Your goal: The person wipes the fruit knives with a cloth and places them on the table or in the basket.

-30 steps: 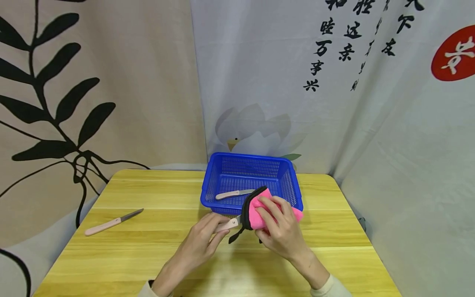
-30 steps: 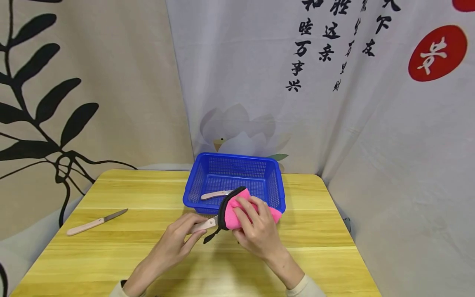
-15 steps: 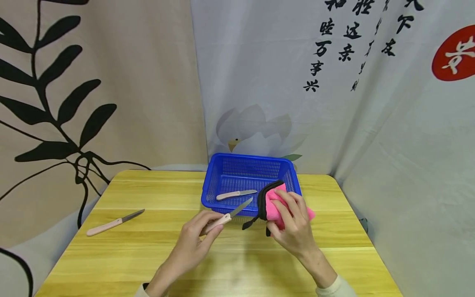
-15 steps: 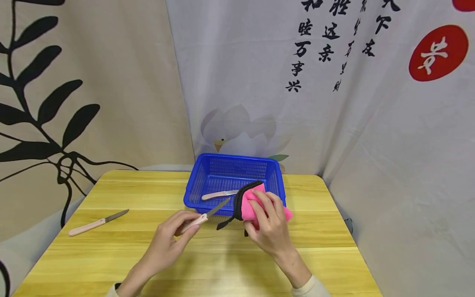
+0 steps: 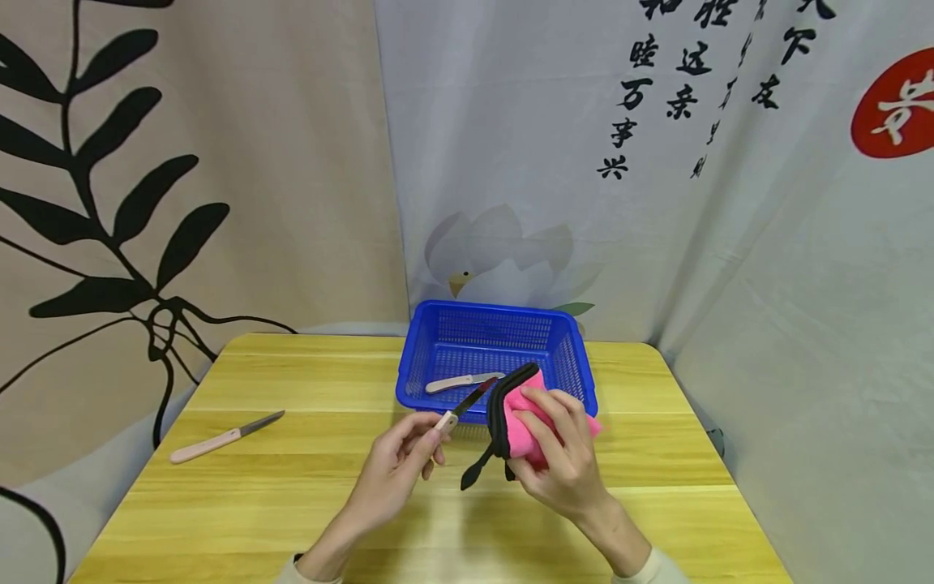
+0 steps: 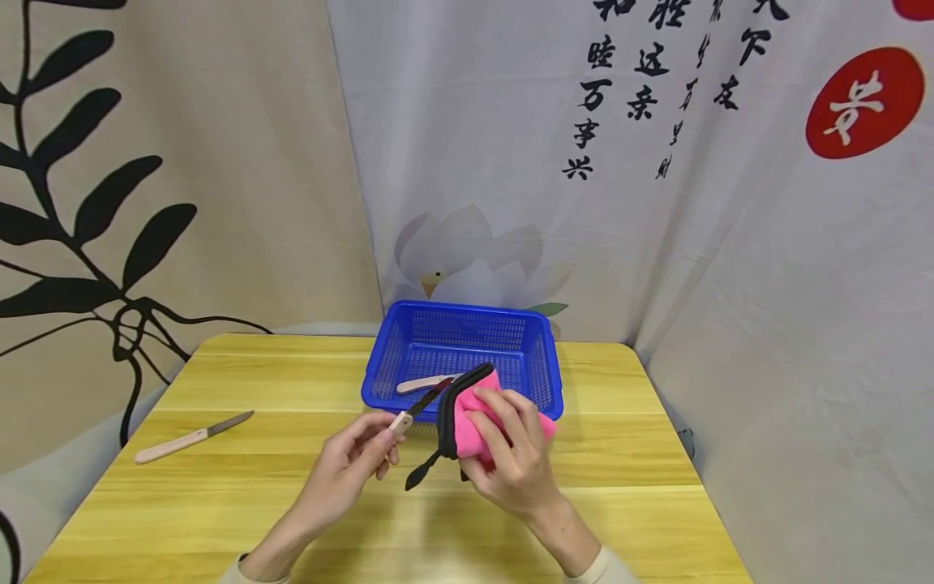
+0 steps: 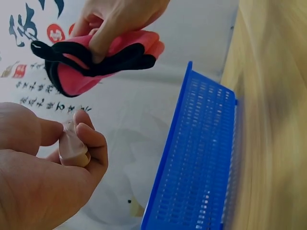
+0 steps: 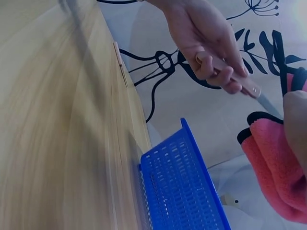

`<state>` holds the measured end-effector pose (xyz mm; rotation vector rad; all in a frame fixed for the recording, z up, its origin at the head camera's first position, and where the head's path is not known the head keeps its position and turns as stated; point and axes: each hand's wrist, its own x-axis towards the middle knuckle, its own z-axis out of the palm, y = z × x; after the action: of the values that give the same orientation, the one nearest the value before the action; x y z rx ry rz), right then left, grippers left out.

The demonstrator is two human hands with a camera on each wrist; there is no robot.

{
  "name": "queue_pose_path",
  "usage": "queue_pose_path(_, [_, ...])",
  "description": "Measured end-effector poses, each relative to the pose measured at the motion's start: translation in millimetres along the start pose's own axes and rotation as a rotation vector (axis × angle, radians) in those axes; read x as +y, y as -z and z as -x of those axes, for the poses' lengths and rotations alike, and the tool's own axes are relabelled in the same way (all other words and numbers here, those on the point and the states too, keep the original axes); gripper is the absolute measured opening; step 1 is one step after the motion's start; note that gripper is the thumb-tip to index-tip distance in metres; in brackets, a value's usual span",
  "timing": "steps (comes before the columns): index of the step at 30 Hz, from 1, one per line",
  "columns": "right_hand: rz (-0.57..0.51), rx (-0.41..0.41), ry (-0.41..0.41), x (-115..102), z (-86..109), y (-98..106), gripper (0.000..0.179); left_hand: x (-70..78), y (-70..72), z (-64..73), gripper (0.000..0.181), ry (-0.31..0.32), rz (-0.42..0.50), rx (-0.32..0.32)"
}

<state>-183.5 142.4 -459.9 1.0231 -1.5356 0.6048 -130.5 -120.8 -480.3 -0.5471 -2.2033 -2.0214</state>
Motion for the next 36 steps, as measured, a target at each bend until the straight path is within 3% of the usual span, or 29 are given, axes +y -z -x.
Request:
queue_pose_path(14, [-0.007,-0.112,0.16,-17.7,-2.0,-8.2,0.031,2.0,-15.1,-2.3,0.026,0.077,-0.003,-0.104])
queue_pose_path(22, [0.038,-0.142,0.153,-20.9,0.9,-11.1,0.03,3.4,-17.6,-1.1,0.025,0.095,-0.021,-0.096])
queue_pose_path(32, [0.095,-0.167,0.102,-16.0,6.3,-8.3,0.028,4.0,-14.8,-0.7,0.026,0.057,-0.035,-0.138])
queue_pose_path(36, [0.114,-0.162,0.098,-10.9,8.2,-6.6,0.029,3.9,-13.5,0.3,0.026,0.07,-0.043,-0.138])
